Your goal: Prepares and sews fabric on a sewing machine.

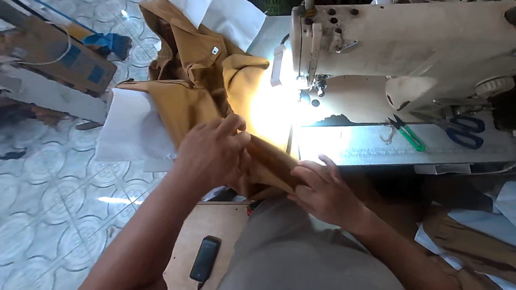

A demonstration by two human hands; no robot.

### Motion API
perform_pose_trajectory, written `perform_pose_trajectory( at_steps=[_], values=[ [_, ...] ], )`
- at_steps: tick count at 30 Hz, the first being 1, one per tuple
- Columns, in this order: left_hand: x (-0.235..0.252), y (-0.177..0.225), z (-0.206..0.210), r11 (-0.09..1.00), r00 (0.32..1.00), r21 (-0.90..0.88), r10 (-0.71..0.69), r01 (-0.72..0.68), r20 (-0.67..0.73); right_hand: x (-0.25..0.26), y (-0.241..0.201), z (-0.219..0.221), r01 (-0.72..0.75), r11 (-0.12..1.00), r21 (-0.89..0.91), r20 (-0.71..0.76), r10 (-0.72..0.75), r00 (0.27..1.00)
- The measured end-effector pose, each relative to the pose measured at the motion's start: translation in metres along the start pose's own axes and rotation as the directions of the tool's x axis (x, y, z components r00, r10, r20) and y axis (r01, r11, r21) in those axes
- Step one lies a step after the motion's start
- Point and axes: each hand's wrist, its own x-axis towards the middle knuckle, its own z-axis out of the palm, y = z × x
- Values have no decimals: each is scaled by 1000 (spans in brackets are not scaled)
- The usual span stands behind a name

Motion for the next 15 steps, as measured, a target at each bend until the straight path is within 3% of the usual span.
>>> perform_pose_trajectory(
  at_steps=[4, 8, 15],
  values=[
    [-1, -24, 24, 948, 966, -221, 193, -229, -172, -15, 30, -17, -70, 981, 182, -118, 92, 989],
    [6, -11, 53, 737, 967, -641, 69, -214, -244, -21, 47, -15, -122, 947, 299, -162, 177, 971],
    [13, 3, 71, 566, 975, -816, -84, -122, -205, -22, 50, -9, -205, 906, 371, -159, 279, 947]
  ],
)
